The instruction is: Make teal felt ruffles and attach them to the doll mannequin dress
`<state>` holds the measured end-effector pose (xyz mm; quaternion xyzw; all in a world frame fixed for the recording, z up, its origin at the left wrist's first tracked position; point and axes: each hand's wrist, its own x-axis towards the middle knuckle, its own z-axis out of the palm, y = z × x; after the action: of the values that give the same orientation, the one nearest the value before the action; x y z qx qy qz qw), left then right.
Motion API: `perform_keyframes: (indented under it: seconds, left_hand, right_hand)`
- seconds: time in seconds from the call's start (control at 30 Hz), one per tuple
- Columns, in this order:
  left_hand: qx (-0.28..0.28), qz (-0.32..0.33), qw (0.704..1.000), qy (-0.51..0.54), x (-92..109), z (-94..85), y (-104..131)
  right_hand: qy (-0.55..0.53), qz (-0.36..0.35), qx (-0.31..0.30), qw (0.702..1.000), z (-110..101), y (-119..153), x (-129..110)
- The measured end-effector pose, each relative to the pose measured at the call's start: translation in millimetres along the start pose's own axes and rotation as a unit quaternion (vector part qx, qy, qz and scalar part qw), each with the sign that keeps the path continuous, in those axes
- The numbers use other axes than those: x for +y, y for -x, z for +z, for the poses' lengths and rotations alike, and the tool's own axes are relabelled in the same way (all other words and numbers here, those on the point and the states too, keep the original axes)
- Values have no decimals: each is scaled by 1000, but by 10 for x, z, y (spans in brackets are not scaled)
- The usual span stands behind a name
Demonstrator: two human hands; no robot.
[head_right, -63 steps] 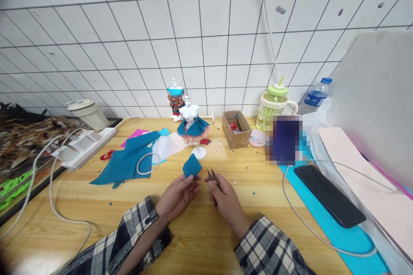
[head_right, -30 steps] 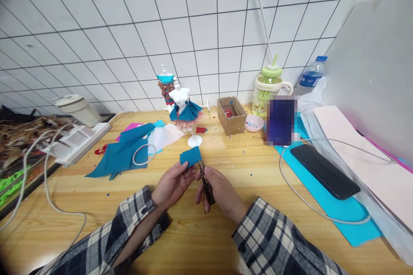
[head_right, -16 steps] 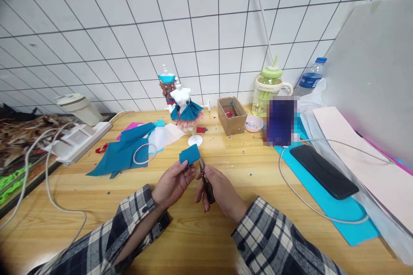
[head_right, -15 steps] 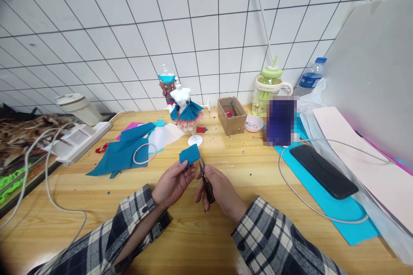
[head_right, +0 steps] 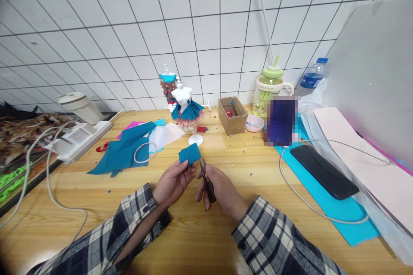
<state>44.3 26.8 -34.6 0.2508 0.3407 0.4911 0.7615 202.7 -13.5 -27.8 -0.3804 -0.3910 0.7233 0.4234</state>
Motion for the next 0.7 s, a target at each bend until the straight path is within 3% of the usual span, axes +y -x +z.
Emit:
perform_keyframes:
  seconds: [0.4, 0.57, 0.7]
  left_hand:
    - [-18, 22, 994, -101, -22, 24, 66]
    - [-12, 35, 989, -144, -40, -6, 54]
    - [-44, 47, 980, -188, -45, -22, 53]
  right_hand:
    - [-63, -19, 9, 998, 3, 20, -44]
    - [-123, -30, -35, 991, 19, 60, -50]
    - [-133, -34, -59, 989, 19, 67, -39]
